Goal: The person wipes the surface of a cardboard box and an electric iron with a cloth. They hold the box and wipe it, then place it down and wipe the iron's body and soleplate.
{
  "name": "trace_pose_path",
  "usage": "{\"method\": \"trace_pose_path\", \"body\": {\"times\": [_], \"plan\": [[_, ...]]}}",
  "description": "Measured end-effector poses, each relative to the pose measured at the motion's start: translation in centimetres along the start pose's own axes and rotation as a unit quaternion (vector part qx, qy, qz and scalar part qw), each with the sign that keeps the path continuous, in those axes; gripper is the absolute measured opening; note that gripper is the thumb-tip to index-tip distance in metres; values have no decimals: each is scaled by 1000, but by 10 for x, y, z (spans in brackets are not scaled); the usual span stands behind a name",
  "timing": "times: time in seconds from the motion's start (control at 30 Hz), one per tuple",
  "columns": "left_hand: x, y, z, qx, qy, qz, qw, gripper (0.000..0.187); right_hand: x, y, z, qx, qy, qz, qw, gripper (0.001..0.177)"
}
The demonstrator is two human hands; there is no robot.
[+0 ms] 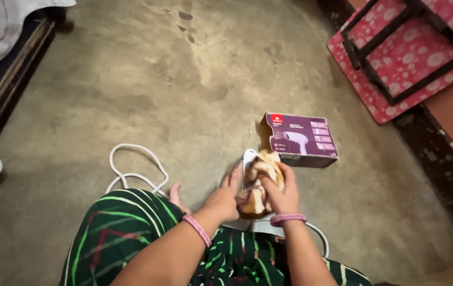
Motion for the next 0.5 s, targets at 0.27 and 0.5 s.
{"method": "trace_pose_path", "body": {"times": [0.27,0.5], "plan": [[-10,-17,17,25,66,28,997,43,-18,33,-45,-25,59,236,969,70],[-20,-34,32,37,85,83,992,48,27,36,-49,-79,36,160,983,59]]}}
Point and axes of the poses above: each hand's wrist, its own x-axis towards the middle knuckle, its own z-axis out of the back of the hand, y = z × x, the point moved 4 cm from there along x, towards the middle knuckle
